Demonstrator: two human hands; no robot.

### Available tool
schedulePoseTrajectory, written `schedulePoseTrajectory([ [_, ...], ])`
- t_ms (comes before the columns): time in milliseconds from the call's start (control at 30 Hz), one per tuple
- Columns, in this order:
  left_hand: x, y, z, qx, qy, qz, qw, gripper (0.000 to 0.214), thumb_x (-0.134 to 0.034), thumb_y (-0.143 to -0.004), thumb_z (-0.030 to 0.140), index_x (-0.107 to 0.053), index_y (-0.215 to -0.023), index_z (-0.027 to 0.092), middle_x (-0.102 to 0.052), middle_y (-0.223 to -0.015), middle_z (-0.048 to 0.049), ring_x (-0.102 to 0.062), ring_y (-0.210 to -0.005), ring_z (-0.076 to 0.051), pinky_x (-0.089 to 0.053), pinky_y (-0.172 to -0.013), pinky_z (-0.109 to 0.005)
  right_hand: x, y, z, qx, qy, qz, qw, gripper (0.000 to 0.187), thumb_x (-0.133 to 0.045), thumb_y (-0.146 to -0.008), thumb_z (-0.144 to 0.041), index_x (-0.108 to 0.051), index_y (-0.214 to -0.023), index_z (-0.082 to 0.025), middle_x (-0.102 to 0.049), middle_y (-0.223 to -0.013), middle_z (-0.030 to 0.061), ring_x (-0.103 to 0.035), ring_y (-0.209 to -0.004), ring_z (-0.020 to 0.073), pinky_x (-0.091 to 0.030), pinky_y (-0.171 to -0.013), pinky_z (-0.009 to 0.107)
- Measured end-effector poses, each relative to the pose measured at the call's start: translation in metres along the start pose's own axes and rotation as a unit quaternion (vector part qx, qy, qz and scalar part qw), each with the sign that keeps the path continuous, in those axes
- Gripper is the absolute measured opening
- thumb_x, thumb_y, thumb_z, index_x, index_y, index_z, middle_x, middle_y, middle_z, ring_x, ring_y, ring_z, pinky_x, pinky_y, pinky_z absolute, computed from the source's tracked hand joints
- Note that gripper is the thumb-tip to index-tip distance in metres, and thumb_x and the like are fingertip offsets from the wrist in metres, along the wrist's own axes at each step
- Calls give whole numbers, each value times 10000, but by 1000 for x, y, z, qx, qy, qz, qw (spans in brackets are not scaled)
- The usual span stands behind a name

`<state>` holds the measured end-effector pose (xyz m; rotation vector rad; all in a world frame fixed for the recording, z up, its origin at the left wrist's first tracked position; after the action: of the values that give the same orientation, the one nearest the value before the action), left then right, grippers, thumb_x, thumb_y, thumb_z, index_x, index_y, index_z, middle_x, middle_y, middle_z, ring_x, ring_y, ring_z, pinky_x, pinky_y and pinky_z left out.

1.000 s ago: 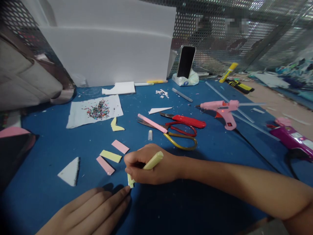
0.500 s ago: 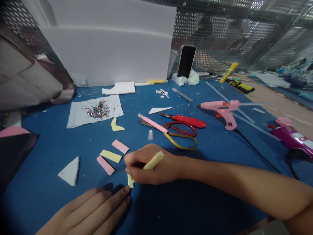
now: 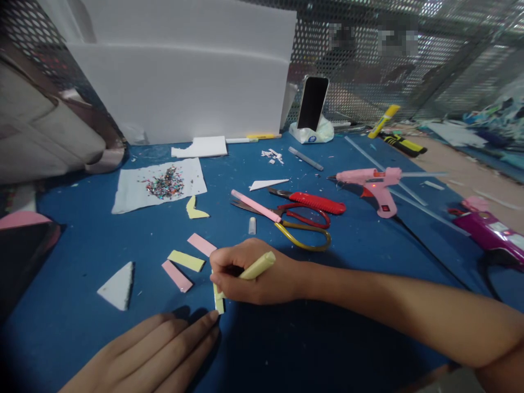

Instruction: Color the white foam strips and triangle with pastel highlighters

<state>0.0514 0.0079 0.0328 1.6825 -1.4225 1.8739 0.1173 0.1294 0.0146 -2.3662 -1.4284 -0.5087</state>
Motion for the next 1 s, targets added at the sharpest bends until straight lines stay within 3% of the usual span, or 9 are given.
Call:
schedulePoseTrajectory([
  [167, -1, -1, -1, 0, 4, 6, 1000, 376, -311, -1022, 92, -675, -1073, 173, -684, -1119, -8, -596, -939, -169, -434, -859, -337, -9, 1, -4, 28, 20, -52, 998, 318, -465, -955, -310, -500, -682, -151, -516, -639, -20, -462, -584, 83, -352, -566, 207],
  [367, -4, -2, 0, -1, 6, -1, 1000, 384, -303, -1023, 90, -672, -1082, 180, -678, -1136, -5, -594, -930, -170, -431, -853, -339, -3, 0, -1, 2, 27, -10, 1000, 265, -469, -950, -301, -519, -736, -152, -570, -685, 0, -493, -623, 97, -367, -585, 209],
  [600, -1, -3, 0, -2, 2, 0, 1000, 380, -307, -1021, 91, -673, -1077, 174, -678, -1134, -12, -599, -923, -168, -437, -856, -335, -8, 2, -2, 17, 41, -45, 998, 304, -434, -962, -312, -484, -703, -161, -514, -650, -15, -452, -596, 93, -348, -577, 213],
  [1000, -1, -2, -1, -9, 4, 1, 1000, 376, -320, -1018, 88, -677, -1080, 186, -682, -1133, 8, -596, -919, -160, -439, -862, -328, -8, 1, -3, 15, 50, -42, 998, 295, -419, -960, -281, -471, -694, -163, -520, -644, -14, -448, -585, 89, -346, -569, 209],
])
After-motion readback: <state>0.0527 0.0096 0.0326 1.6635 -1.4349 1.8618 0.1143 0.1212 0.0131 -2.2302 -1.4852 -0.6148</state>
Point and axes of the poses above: each hand's wrist, its own y-axis away from the middle knuckle, its own x-axis out of the back of the hand, z = x × y, the point moved 9 cm from there along -y, towards the middle knuckle
